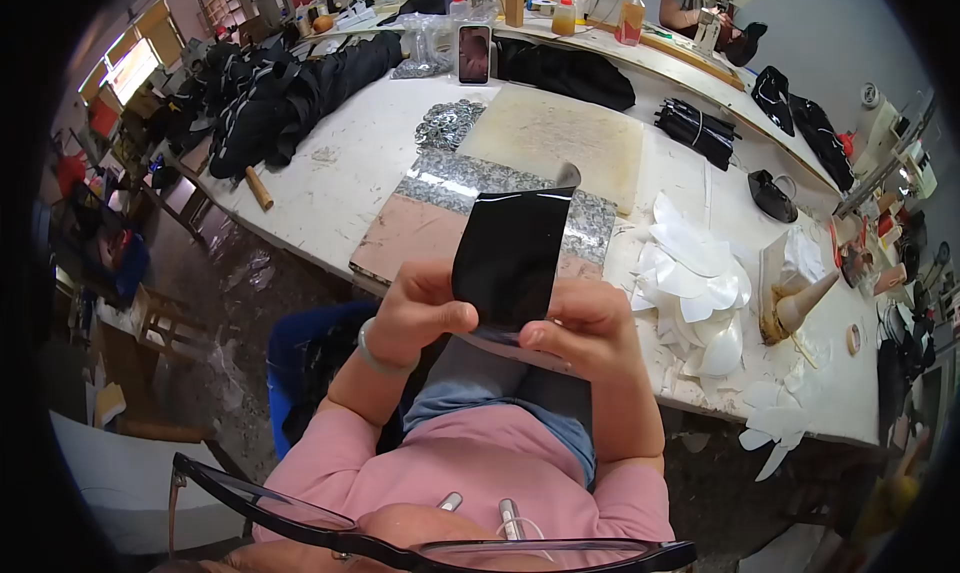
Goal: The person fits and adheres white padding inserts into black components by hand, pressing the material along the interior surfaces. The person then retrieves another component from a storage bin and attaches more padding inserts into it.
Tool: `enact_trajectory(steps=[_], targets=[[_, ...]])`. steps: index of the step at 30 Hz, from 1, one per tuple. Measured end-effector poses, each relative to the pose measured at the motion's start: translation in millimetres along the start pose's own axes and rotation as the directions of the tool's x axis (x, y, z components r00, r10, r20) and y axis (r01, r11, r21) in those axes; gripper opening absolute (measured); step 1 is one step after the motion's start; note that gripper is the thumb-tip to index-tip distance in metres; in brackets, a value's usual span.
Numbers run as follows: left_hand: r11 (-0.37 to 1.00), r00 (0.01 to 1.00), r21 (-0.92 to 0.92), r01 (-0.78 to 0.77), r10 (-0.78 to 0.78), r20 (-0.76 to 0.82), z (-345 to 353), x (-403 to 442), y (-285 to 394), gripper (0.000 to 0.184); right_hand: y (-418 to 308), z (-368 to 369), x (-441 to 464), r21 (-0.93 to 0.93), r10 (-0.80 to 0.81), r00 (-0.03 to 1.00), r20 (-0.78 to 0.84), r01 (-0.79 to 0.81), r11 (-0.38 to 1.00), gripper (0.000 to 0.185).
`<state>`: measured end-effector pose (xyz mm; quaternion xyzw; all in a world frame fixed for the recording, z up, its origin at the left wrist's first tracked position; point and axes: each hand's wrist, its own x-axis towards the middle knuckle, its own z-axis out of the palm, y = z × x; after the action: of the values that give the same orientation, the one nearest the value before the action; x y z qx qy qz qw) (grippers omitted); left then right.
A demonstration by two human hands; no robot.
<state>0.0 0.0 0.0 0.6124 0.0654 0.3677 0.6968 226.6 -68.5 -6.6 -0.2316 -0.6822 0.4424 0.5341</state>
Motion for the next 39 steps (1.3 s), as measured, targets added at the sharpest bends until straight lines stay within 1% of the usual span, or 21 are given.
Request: enact_trajectory(steps=[1, 2, 5, 6, 8, 9, 11, 13, 14, 15, 18, 20, 21, 23, 27, 28, 31, 33, 34, 37, 39], targets=[[0.974, 0.995, 0.200, -0.102, 0.102, 0.013, 2, 3, 4, 0.020, -17, 5, 2, 0.026, 0.101, 0.993, -0.053, -0.100, 0.995, 0.031], [0.900, 0.980, 0.390, -0.196, 0.195, 0.043, 4, 5, 7, 0.021, -23, 9, 1, 0.059, 0.204, 0.973, -0.104, -0.199, 0.978, 0.031], [0.752, 0.949, 0.605, -0.264, 0.314, 0.023, 14, 9, 11, 0.026, -3, 18, -1, 0.092, 0.106, 0.941, -0.322, -0.080, 0.993, 0.031], [0.693, 0.930, 0.671, -0.262, 0.368, -0.016, 19, 11, 10, 0.027, -6, 20, 3, -0.062, -0.006, 0.946, -0.323, -0.014, 0.998, 0.027], [0.911, 0.964, 0.375, -0.170, 0.233, -0.129, 18, 8, 2, 0.025, 5, 20, -4, -0.208, -0.094, 0.949, -0.302, 0.031, 0.978, 0.031], [0.972, 0.975, 0.205, -0.117, 0.151, -0.163, 15, 6, -4, 0.025, 11, 21, -7, -0.277, -0.139, 0.948, -0.288, 0.057, 0.959, 0.034], [0.966, 0.965, 0.257, -0.040, 0.103, -0.239, 6, 2, -23, 0.023, 15, 23, -7, -0.109, 0.072, 0.953, -0.294, -0.108, 0.988, 0.041], [0.954, 0.954, 0.301, 0.015, 0.077, -0.291, 6, -2, -30, 0.022, 18, 26, -6, 0.055, 0.276, 0.924, -0.263, -0.271, 0.961, 0.049], [0.947, 0.950, 0.321, 0.032, 0.071, -0.305, 10, -5, -30, 0.022, 23, 27, -7, 0.051, 0.234, 0.933, -0.274, -0.229, 0.972, 0.045], [0.939, 0.945, 0.339, 0.052, 0.063, -0.320, 12, -7, -31, 0.022, 28, 29, -9, 0.072, 0.235, 0.928, -0.290, -0.223, 0.972, 0.045], [0.978, 0.924, 0.177, 0.112, -0.037, -0.381, 7, -12, -45, 0.022, 37, 36, -13, 0.122, 0.250, 0.916, -0.312, -0.222, 0.967, 0.044], [0.998, 0.915, -0.027, 0.064, -0.069, -0.397, 7, -12, -43, 0.022, 39, 40, -14, 0.131, 0.264, 0.919, -0.292, -0.235, 0.963, 0.043], [0.991, 0.912, -0.129, 0.035, -0.085, -0.401, 8, -12, -42, 0.022, 42, 40, -16, 0.104, 0.289, 0.920, -0.266, -0.271, 0.957, 0.043], [0.989, 0.911, -0.123, 0.086, -0.128, -0.392, 5, -16, -44, 0.023, 49, 41, -21, 0.046, 0.340, 0.915, -0.217, -0.338, 0.940, 0.043], [0.971, 0.886, -0.192, 0.140, -0.209, -0.414, -2, -25, -52, 0.022, 57, 51, -20, -0.089, 0.324, 0.929, -0.181, -0.343, 0.935, 0.041], [0.963, 0.887, -0.234, 0.135, -0.223, -0.404, -3, -26, -51, 0.021, 56, 50, -19, -0.172, 0.312, 0.933, -0.181, -0.343, 0.924, 0.040], [0.919, 0.881, -0.377, 0.115, -0.270, -0.388, -4, -26, -49, 0.017, 45, 50, -17, -0.270, 0.324, 0.934, -0.154, -0.355, 0.895, 0.037], [0.862, 0.855, -0.499, 0.089, -0.323, -0.405, -4, -25, -51, 0.016, 48, 50, -19, -0.469, 0.269, 0.956, -0.116, -0.291, 0.834, 0.036], [0.874, 0.857, -0.476, 0.099, -0.318, -0.405, -3, -25, -50, 0.016, 49, 49, -19, -0.560, 0.244, 0.965, -0.092, -0.253, 0.789, 0.035], [0.891, 0.868, -0.436, 0.124, -0.310, -0.388, -3, -24, -47, 0.019, 48, 53, -21, -0.603, 0.212, 0.974, -0.080, -0.217, 0.768, 0.035], [0.882, 0.879, -0.446, 0.149, -0.325, -0.348, -9, -23, -47, 0.020, 46, 51, -22, -0.449, 0.302, 0.946, -0.114, -0.320, 0.834, 0.035]])
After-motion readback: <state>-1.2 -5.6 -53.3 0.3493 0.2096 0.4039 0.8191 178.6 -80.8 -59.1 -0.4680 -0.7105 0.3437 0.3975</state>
